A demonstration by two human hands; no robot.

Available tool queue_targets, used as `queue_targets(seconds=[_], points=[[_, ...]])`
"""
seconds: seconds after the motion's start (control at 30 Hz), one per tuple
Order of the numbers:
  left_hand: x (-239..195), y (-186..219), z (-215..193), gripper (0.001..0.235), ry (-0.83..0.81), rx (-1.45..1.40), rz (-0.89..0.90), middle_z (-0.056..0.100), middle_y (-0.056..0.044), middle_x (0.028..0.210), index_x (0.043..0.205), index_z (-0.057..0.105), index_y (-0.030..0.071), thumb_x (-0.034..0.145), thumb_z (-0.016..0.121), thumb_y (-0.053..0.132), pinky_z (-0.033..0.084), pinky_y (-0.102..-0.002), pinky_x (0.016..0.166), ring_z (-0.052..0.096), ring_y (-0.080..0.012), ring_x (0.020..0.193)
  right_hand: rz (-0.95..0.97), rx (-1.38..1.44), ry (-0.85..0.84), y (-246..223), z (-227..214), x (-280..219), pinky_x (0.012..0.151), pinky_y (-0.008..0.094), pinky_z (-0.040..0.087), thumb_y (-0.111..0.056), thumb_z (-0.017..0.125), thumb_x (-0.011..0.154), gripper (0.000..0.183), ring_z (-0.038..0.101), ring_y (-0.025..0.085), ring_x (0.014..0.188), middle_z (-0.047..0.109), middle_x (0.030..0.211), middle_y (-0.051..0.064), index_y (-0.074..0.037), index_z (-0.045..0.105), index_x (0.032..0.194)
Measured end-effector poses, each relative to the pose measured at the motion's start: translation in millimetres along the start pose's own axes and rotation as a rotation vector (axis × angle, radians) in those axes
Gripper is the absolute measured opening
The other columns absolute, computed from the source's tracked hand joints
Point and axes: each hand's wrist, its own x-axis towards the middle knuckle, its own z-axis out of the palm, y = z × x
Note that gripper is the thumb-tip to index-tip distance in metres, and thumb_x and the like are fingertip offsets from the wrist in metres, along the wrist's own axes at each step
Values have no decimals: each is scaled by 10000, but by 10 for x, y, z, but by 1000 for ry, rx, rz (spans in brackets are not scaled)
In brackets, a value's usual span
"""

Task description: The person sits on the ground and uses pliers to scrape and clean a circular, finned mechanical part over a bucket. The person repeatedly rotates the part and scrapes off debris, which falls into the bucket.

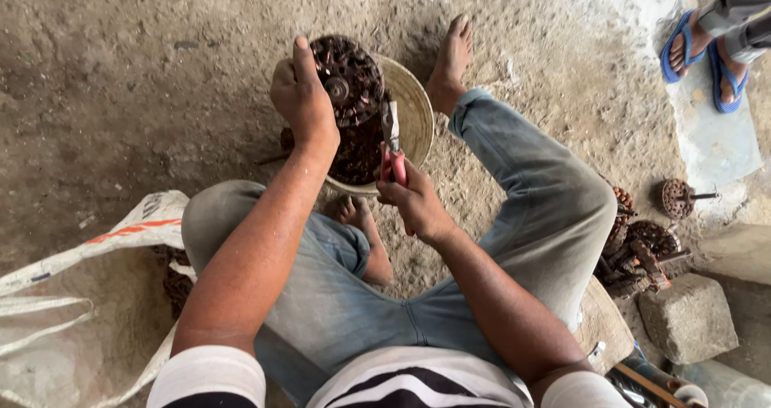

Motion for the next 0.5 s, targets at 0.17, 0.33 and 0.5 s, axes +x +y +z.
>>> queue_targets(seconds=[0.17,0.33,0.5], points=[[-178,221,4,435,-117,218,232,571,-8,723,806,534,63,1066,652,391,459,-371,615,519,-125,671,29,-174,136,83,41,34,753,351,537,-69,638,953,275,585,169,849,611,995,85,-23,595,1221],[-335,439,-4,391,-199,381,475,625,-84,761,884,549,26,1096,676,330,481,-404,646,602,-202,695,246,320,58,-72,104,-50,842,438,622,-84,603,948,322,701,249,957,659,1078,129,12,572,1254],[-360,472,43,372,-319,397,519,615,-75,747,940,552,30,1086,671,350,480,-400,612,637,-187,689,299,471,29,-297,47,-74,770,427,634,-128,563,966,336,713,248,918,665,1057,134,-14,553,1282]])
